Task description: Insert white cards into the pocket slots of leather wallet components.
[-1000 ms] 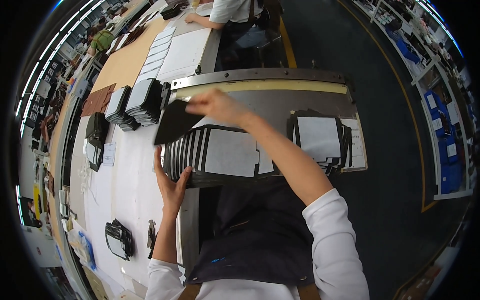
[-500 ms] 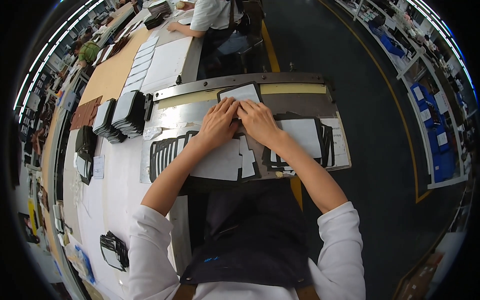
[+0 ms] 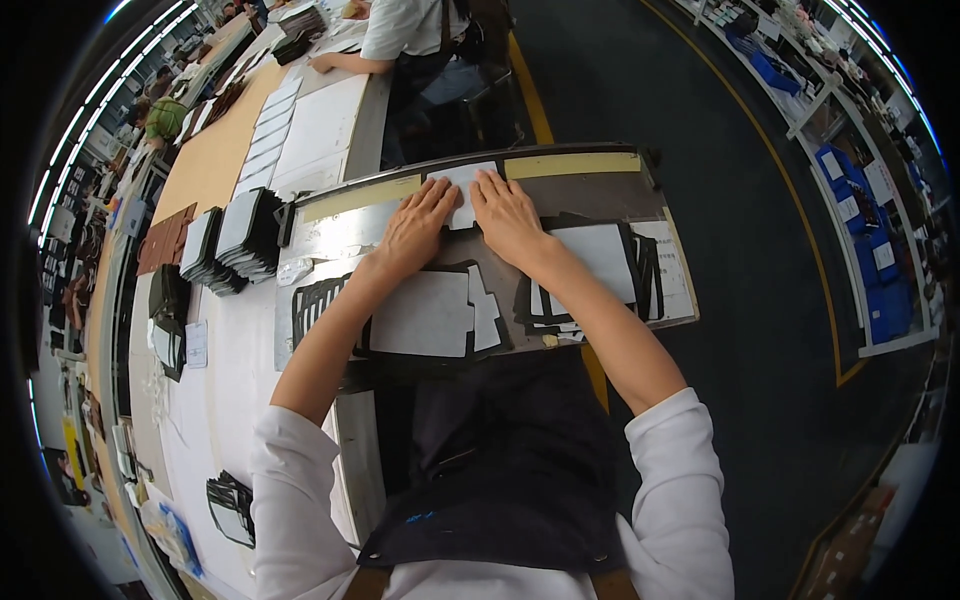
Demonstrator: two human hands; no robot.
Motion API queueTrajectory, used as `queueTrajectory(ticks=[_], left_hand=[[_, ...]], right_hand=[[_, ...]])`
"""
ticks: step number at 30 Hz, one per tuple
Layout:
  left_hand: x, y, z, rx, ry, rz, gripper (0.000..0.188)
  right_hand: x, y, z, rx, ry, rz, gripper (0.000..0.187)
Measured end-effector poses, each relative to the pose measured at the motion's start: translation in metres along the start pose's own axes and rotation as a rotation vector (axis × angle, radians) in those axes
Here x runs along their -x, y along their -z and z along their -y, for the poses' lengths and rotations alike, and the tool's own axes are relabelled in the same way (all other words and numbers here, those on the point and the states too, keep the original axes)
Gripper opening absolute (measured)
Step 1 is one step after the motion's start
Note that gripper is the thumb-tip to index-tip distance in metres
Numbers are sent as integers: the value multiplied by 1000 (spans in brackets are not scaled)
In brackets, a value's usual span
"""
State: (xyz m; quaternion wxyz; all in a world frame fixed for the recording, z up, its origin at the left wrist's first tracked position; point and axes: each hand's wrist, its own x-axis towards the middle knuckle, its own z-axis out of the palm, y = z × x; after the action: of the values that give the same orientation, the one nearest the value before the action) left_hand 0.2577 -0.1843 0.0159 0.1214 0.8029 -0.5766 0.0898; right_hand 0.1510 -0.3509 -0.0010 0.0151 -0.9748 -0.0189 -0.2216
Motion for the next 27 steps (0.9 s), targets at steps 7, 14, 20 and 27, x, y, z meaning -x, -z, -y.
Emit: queueTrajectory(ticks=[7,14,20,27], left_hand=[[-10,-9,11,-30,-18,-75,53],[-13,-1,8,-9,2,-10,62],[-17,0,5,-4,26,33,68],[-17,-3,5,-137,-96,-149,56]], right_hand=[[-7,-4,-1,70,6,-109,40],[-10,0,-2,106,29,-117,33],[-11,-9,-8,42,10,-134,36],[-10,-3,-1,-74,-44,-147,47]])
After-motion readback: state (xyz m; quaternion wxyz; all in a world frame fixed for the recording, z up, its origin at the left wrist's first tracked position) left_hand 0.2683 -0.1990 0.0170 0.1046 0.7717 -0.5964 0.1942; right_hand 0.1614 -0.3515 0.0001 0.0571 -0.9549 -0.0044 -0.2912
